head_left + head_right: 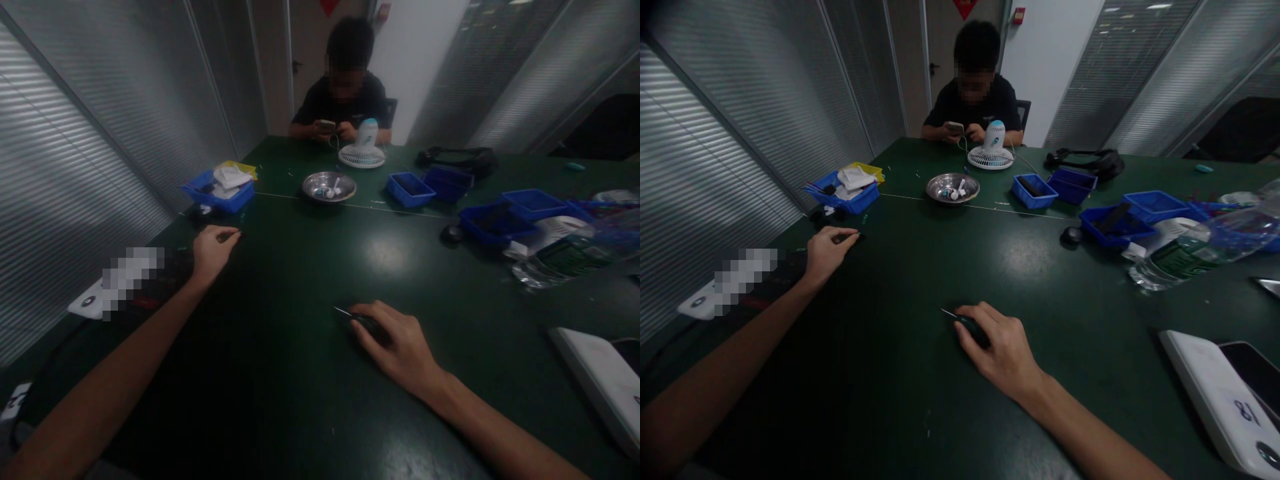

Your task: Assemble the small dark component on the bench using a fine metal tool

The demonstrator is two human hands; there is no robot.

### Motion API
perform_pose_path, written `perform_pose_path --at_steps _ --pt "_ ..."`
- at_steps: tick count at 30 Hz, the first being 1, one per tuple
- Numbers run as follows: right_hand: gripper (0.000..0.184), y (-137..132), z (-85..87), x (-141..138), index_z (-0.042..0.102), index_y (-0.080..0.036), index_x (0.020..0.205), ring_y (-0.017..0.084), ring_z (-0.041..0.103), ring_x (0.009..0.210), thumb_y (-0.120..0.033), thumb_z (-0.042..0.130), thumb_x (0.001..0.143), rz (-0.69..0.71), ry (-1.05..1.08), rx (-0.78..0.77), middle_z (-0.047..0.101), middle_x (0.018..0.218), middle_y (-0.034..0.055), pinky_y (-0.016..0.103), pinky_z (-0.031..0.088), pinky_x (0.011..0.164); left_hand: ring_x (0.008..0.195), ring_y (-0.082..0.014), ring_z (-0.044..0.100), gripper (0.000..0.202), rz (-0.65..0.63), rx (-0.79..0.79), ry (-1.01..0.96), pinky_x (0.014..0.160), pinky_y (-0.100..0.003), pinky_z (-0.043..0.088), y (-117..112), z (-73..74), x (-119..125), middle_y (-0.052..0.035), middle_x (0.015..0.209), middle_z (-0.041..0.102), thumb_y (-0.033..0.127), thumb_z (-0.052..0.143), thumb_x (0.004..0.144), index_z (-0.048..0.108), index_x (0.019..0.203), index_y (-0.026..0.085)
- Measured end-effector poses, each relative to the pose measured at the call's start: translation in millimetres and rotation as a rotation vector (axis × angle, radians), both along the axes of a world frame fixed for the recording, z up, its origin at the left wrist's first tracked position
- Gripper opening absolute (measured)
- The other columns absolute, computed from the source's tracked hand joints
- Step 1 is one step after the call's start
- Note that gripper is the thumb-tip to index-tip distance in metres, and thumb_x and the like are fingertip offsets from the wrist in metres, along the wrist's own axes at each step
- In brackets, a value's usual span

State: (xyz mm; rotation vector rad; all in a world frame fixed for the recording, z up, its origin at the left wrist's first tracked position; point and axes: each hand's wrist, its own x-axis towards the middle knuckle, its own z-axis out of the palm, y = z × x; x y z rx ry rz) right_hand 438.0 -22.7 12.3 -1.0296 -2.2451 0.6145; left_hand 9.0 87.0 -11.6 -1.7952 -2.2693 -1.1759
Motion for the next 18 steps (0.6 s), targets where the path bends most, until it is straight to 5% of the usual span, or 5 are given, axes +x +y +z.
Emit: perform_pose_path --at_steps 7,18 --pt "0.025 1.0 -4.0 2.3 0.064 -0.022 0.123 0.015 0.067 0.079 -0.033 0.054 0.103 0.002 -0.018 -0.006 0.069 0.1 0.0048 0.027 0.053 0.067 0.066 -0.0189 0.064 0.033 0.078 -0.108 -0.108 0.064 -0.028 0.047 -0.7 2.0 3.5 -0.004 0.076 0.072 0.042 0.068 0.084 0.08 0.103 0.018" --pt "0.023 -0.6 2.0 0.6 0.064 -0.022 0.122 0.012 0.064 0.073 -0.031 0.054 0.104 0.011 -0.008 -0.02 0.067 0.097 0.0037 0.025 0.05 0.064 0.074 -0.0205 0.069 0.029 0.068 -0.115 -0.11 0.07 -0.03 0.05 -2.8 3.2 6.0 -0.0033 0.08 0.074 0.04 0.069 0.082 0.079 0.1 0.02"
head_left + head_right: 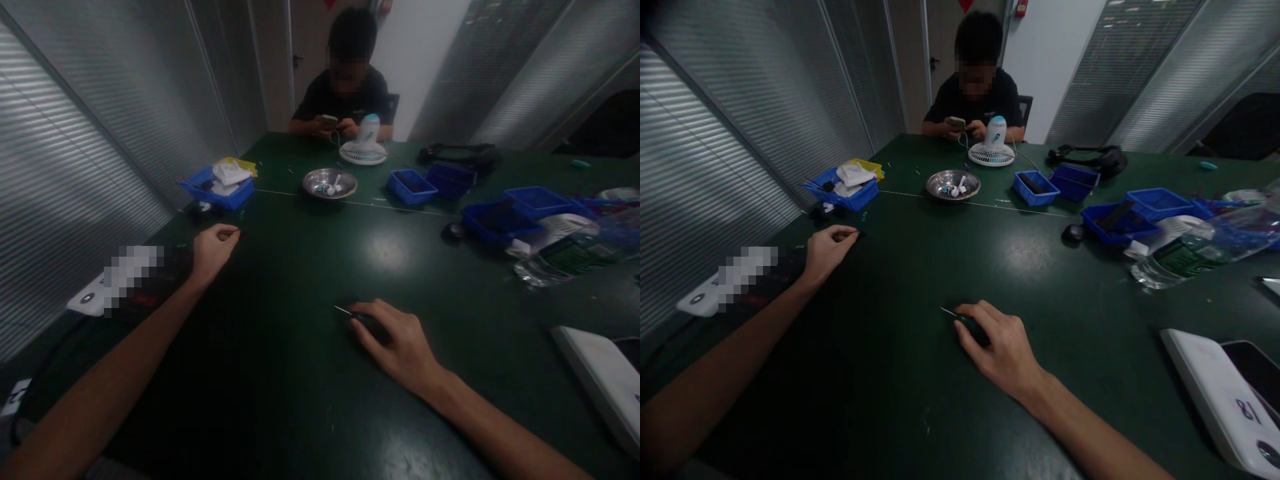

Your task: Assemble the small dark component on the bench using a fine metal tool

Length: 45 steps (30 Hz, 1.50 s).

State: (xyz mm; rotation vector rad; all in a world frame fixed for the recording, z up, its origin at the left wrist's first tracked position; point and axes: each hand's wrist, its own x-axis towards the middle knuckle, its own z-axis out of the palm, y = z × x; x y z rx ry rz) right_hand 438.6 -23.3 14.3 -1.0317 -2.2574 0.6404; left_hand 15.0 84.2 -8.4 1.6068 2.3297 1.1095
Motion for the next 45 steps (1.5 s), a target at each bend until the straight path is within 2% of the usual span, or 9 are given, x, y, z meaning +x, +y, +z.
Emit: perform_pose_path --at_steps 8,16,25,30,33,37,40,42,45 --pt "0.024 0.9 -2.3 0.7 0.064 -0.022 0.122 0.015 0.067 0.077 -0.034 0.053 0.104 -0.009 -0.015 0.011 0.069 0.1 0.0055 0.027 0.053 0.066 0.081 -0.0215 0.07 0.025 0.0 0.001 -0.067 0.076 -0.03 0.052 4.5 -4.7 -6.2 -0.0049 0.089 0.077 0.037 0.069 0.08 0.078 0.096 0.02" --pt "0.026 1.3 -5.1 1.5 0.064 -0.021 0.123 0.015 0.066 0.073 -0.035 0.052 0.104 0.007 -0.029 -0.007 0.069 0.099 0.0063 0.027 0.053 0.064 0.078 -0.0224 0.069 0.021 -0.047 0.006 -0.107 0.071 -0.031 0.052 6.7 -2.8 -8.0 -0.0062 0.087 0.077 0.034 0.072 0.078 0.079 0.093 0.02" --pt "0.025 -0.9 -4.1 0.0 0.064 -0.021 0.121 0.014 0.065 0.074 -0.035 0.053 0.104 0.001 -0.048 0.032 0.068 0.099 0.005 0.028 0.053 0.067 0.103 -0.0309 0.065 0.028 -0.264 0.02 0.459 0.096 -0.043 0.045 -6.4 -5.8 1.1 -0.014 0.106 0.075 0.028 0.054 0.094 0.077 0.106 0.018" --pt "0.027 -5.8 0.1 -0.6 0.064 -0.021 0.122 0.013 0.063 0.07 -0.037 0.052 0.105 -0.024 -0.067 0.054 0.067 0.099 0.0053 0.027 0.051 0.062 0.107 -0.0303 0.064 0.028 -0.291 0.0 0.432 0.1 -0.042 0.043 -12.2 -2.0 6.6 -0.0134 0.113 0.073 0.03 0.054 0.095 0.077 0.109 0.021" --pt "0.028 -8.9 2.0 3.1 0.064 -0.022 0.125 0.014 0.065 0.078 -0.037 0.053 0.105 -0.036 -0.04 0.032 0.067 0.107 0.0063 0.027 0.054 0.067 0.107 -0.0275 0.066 0.025 -0.475 0.025 0.233 0.099 -0.041 0.046 -23.7 5.8 28.7 -0.0101 0.114 0.075 0.029 0.058 0.095 0.078 0.108 0.023" --pt "0.027 -11.8 3.9 8.7 0.065 -0.023 0.123 0.016 0.066 0.084 -0.038 0.056 0.103 -0.036 -0.005 0.013 0.067 0.109 0.0063 0.027 0.055 0.069 0.096 -0.0233 0.068 0.022 -0.79 -0.066 -0.005 0.087 -0.038 0.053 -59.6 15.2 92.9 -0.0068 0.109 0.075 0.033 0.065 0.093 0.078 0.108 0.024" --pt "0.025 -13.7 6.6 9.4 0.066 -0.023 0.121 0.017 0.066 0.085 -0.035 0.056 0.102 -0.024 -0.009 0.002 0.067 0.108 0.007 0.029 0.055 0.069 0.096 -0.0218 0.066 0.034 -0.93 -0.114 -0.074 0.083 -0.036 0.054 -86.8 18.8 136.7 -0.0074 0.113 0.072 0.03 0.066 0.093 0.07 0.127 0.024" --pt "0.023 -15.4 8.1 9.1 0.065 -0.022 0.121 0.017 0.065 0.084 -0.033 0.055 0.103 -0.028 0.016 -0.034 0.067 0.108 0.0073 0.028 0.055 0.068 0.106 -0.0228 0.063 0.039 -0.998 -0.099 -0.06 0.092 -0.039 0.052 -97.3 20.0 151.1 -0.0076 0.119 0.07 0.028 0.066 0.094 0.066 0.133 0.025" --pt "0.022 -18.8 8.4 9.3 0.065 -0.023 0.12 0.018 0.065 0.09 -0.032 0.056 0.103 -0.042 0.06 -0.075 0.066 0.109 0.0069 0.029 0.055 0.073 0.113 -0.0232 0.06 0.026 -1.057 -0.102 -0.029 0.1 -0.041 0.049 -102.4 20.7 153.1 -0.007 0.12 0.067 0.026 0.063 0.097 0.07 0.122 0.024"
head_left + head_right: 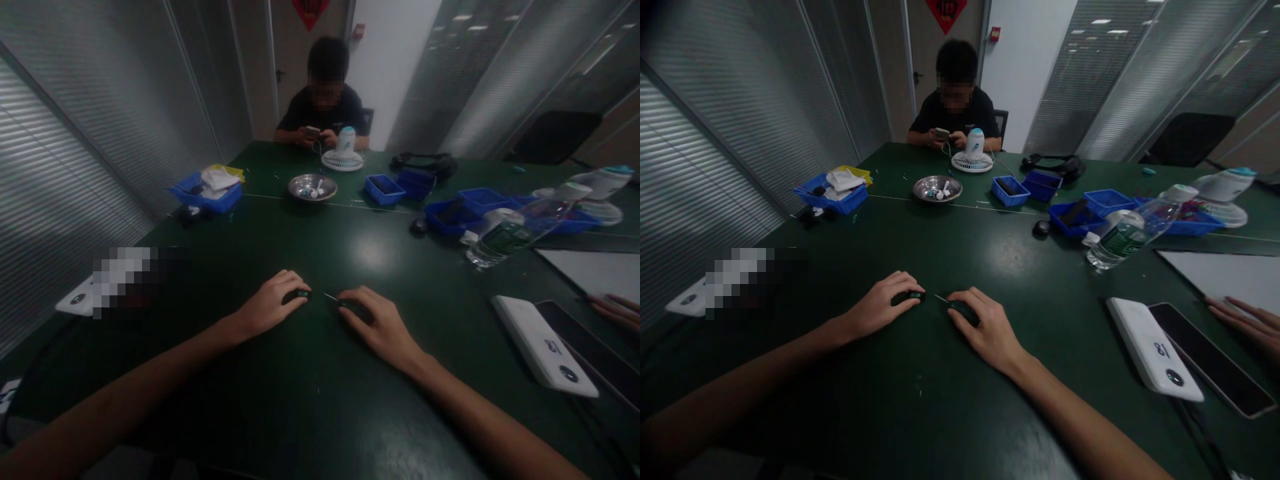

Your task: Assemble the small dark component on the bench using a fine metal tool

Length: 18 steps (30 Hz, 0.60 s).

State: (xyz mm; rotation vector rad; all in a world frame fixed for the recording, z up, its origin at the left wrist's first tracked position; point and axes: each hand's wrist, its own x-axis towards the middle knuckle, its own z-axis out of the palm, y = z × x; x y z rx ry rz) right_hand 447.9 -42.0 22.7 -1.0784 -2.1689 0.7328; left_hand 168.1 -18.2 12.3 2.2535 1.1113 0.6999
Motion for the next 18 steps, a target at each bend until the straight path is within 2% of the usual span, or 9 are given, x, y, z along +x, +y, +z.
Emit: perform_pose_path --at_steps 5,12,18 --pt "0.019 -7.7 -1.3 0.2 0.065 -0.024 0.119 0.018 0.065 0.094 -0.028 0.058 0.102 0.025 0.02 -0.046 0.066 0.107 0.0051 0.032 0.052 0.084 0.112 -0.0221 0.059 0.024 -0.065 -0.04 0.013 0.099 -0.039 0.048 -3.5 0.0 -5.8 -0.0064 0.118 0.067 0.024 0.059 0.1 0.07 0.121 0.025" --pt "0.02 -13.9 -1.1 -2.4 0.066 -0.025 0.12 0.017 0.064 0.091 -0.028 0.058 0.102 0.082 0.033 -0.103 0.066 0.104 0.0042 0.031 0.051 0.081 0.107 -0.0223 0.06 0.025 -0.152 -0.077 -0.002 0.095 -0.039 0.05 -11.7 1.6 -1.1 -0.0078 0.112 0.067 0.026 0.059 0.101 0.07 0.123 0.025" --pt "0.022 -13.4 -4.0 -2.4 0.068 -0.025 0.12 0.017 0.065 0.089 -0.029 0.059 0.101 0.079 0.008 -0.102 0.066 0.102 0.0052 0.031 0.052 0.079 0.107 -0.022 0.061 0.027 -0.179 -0.102 -0.004 0.095 -0.038 0.05 -11.3 5.2 -0.8 -0.0077 0.113 0.068 0.023 0.059 0.1 0.07 0.125 0.025"
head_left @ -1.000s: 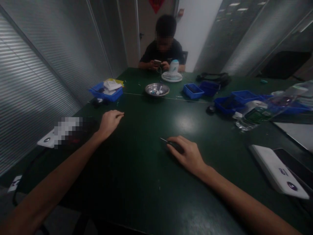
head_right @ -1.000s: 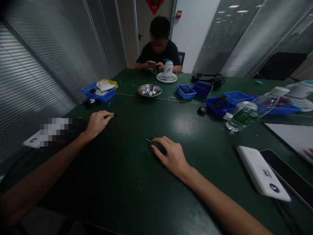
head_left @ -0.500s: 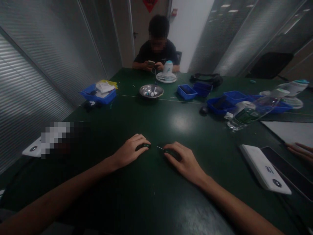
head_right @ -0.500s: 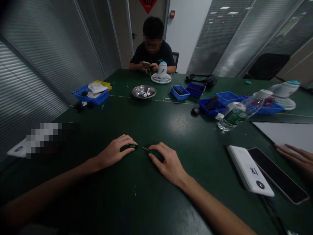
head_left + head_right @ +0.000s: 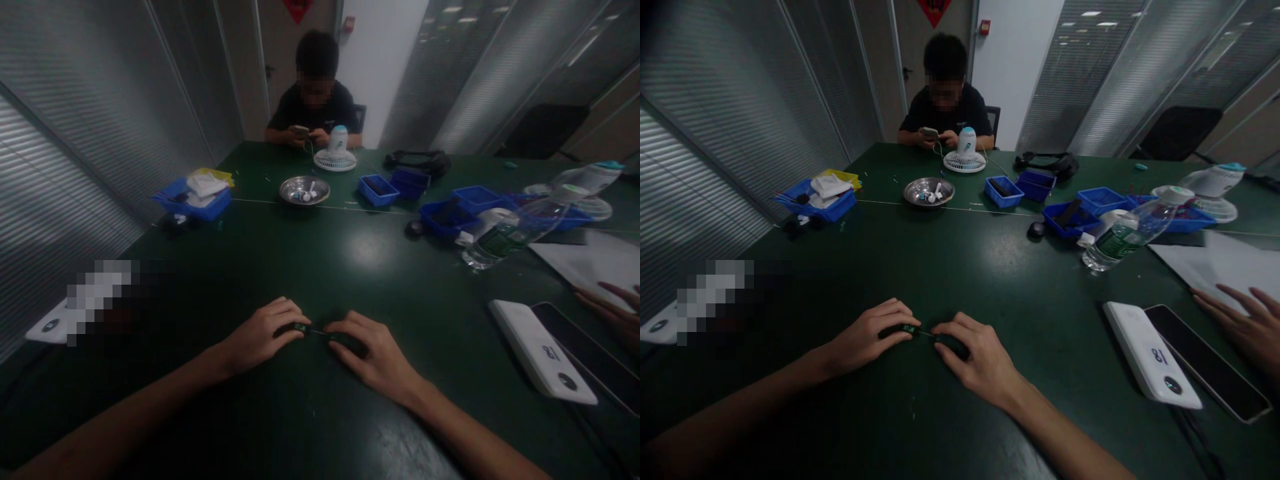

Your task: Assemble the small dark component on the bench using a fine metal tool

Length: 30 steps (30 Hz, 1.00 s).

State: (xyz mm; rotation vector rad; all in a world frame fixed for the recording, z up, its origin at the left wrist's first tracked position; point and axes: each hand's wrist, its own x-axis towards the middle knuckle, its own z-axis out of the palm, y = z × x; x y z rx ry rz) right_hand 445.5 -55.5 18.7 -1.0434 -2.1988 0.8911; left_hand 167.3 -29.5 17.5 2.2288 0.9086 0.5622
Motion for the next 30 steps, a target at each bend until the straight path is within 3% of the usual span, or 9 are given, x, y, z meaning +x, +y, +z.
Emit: perform_pose_path --at_steps 16,25,30 --pt "0.022 -4.2 0.7 -4.5 0.07 -0.025 0.117 0.017 0.065 0.086 -0.027 0.06 0.098 0.03 -0.04 0.019 0.067 0.101 0.0047 0.032 0.053 0.079 0.108 -0.0211 0.061 0.023 -0.059 -0.008 -0.037 0.097 -0.037 0.05 -6.8 0.7 -0.4 -0.0077 0.112 0.068 0.023 0.062 0.1 0.07 0.121 0.023" --pt "0.024 -3.8 -1.1 -7.5 0.071 -0.026 0.12 0.018 0.066 0.087 -0.035 0.06 0.101 0.029 -0.067 0.036 0.069 0.101 0.0047 0.032 0.052 0.079 0.108 -0.0201 0.061 0.022 -0.092 -0.025 -0.059 0.097 -0.036 0.048 -7.9 -4.9 -1.8 -0.0064 0.111 0.067 0.025 0.062 0.1 0.069 0.12 0.022" --pt "0.027 -1.7 0.3 -7.2 0.069 -0.027 0.125 0.018 0.067 0.09 -0.036 0.057 0.102 0.072 -0.034 0.051 0.071 0.106 0.0045 0.031 0.052 0.081 0.103 -0.0198 0.061 0.031 -0.066 -0.076 -0.034 0.092 -0.034 0.049 -7.1 -4.6 3.8 -0.0058 0.111 0.065 0.026 0.067 0.097 0.066 0.127 0.023"
